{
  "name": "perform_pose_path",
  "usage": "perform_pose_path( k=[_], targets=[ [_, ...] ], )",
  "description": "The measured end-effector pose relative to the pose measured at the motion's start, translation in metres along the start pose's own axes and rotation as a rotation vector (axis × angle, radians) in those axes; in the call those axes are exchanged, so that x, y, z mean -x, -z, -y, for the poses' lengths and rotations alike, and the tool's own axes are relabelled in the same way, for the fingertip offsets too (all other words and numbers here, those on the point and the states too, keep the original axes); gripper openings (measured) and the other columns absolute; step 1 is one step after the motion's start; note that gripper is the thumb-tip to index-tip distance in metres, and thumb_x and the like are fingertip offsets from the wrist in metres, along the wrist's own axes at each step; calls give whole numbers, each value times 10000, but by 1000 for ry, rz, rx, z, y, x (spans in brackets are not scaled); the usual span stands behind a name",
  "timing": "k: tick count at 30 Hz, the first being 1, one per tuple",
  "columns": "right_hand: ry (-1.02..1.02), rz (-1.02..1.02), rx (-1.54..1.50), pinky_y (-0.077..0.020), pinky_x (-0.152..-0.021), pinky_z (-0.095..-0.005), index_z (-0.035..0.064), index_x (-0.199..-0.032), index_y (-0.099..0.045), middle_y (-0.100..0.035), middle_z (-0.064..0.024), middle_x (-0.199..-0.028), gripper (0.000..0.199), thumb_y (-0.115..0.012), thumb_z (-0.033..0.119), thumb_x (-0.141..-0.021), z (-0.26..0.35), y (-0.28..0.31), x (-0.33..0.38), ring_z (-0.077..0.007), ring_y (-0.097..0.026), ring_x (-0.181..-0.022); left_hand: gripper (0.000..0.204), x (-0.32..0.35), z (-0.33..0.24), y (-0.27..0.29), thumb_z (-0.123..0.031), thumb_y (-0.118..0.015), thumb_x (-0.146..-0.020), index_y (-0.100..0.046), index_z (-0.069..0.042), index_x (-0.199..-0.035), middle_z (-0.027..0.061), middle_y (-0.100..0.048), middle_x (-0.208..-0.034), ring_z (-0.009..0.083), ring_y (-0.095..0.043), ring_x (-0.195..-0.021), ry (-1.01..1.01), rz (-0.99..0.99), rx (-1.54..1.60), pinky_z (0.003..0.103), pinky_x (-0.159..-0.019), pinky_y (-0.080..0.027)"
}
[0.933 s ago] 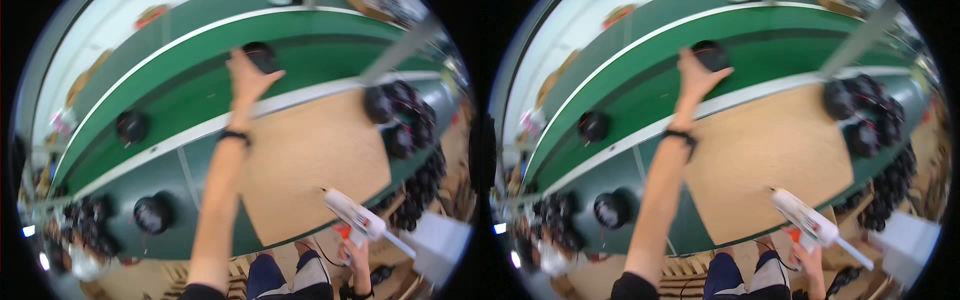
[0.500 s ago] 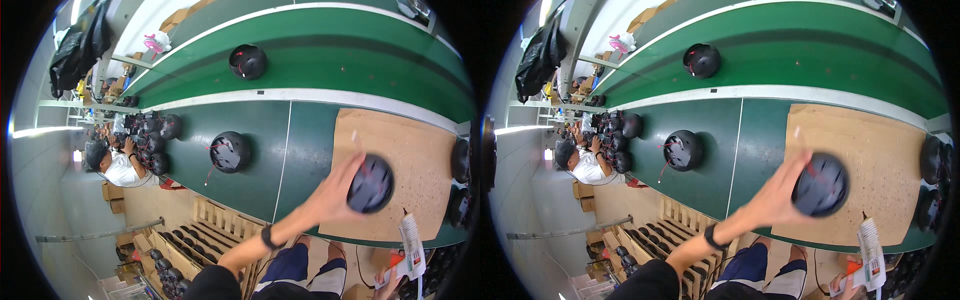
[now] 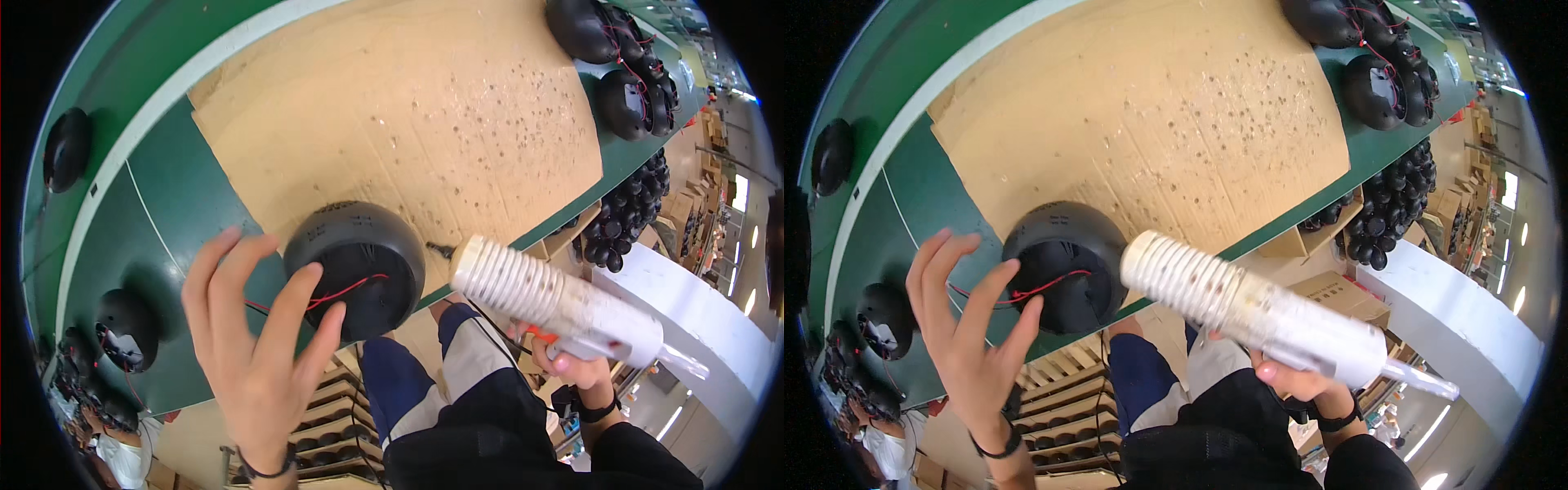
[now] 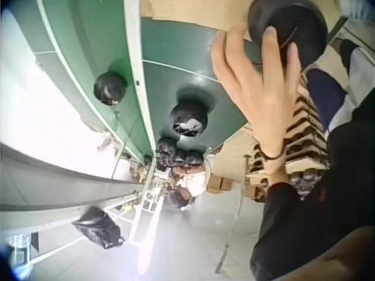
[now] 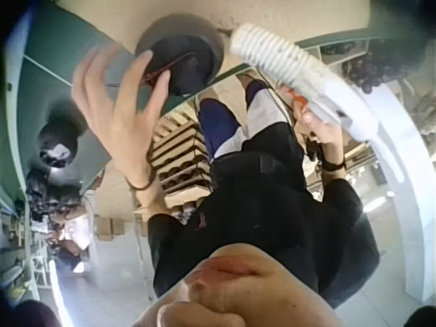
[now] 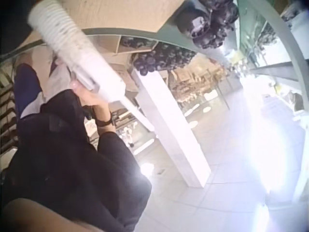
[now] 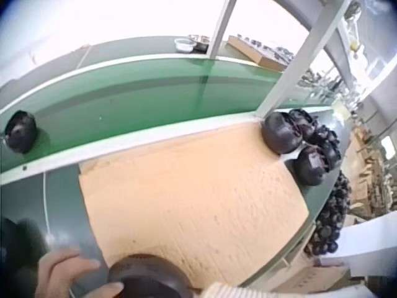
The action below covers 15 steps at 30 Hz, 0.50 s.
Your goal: Applying hot glue to wires inside plastic housings and organizing assembled parts on an assembly line.
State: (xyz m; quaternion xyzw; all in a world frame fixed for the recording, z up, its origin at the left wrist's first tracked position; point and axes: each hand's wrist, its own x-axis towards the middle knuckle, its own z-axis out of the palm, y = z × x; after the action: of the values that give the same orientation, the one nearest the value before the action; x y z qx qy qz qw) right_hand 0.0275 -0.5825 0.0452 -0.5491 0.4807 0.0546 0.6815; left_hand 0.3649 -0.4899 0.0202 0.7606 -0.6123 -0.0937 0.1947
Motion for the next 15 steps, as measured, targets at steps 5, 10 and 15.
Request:
perform_pose_path(
  k=[5,10,15],
  targets=[
    [-9,-186,248,-528,-814,-347,24,-1131,-648,-709,-93,-927,644,-714,545,-757,12,-6,21,-254,-691,-866,279,-12,6,-8,-53,-793,-551,-673,-47,-803,102,-586,-1035,351,-545,-1023,-151,126,55,450,-817,-444],
    [356,78,416,-555,-699,-322,-16,-1069,-643,-671,-204,-1092,309,-716,124,-804,39,-23,-11,-295,-708,-884,248,-28,10,-17,-40,-802,-568,-676,-46,-782,60,-592,-742,273,-562,-779,-178,68,316,347,-637,-447],
    [388,61,559,-546,-635,-308,7,-1091,-624,-668,-193,-1079,318,-715,132,-813,50,-37,-14,-297,-700,-825,184,-31,23,-33,-11,-781,-645,-684,-26,-801,64,-586,-677,247,-549,-699,-99,102,539,304,-606,-437]
  ],
)
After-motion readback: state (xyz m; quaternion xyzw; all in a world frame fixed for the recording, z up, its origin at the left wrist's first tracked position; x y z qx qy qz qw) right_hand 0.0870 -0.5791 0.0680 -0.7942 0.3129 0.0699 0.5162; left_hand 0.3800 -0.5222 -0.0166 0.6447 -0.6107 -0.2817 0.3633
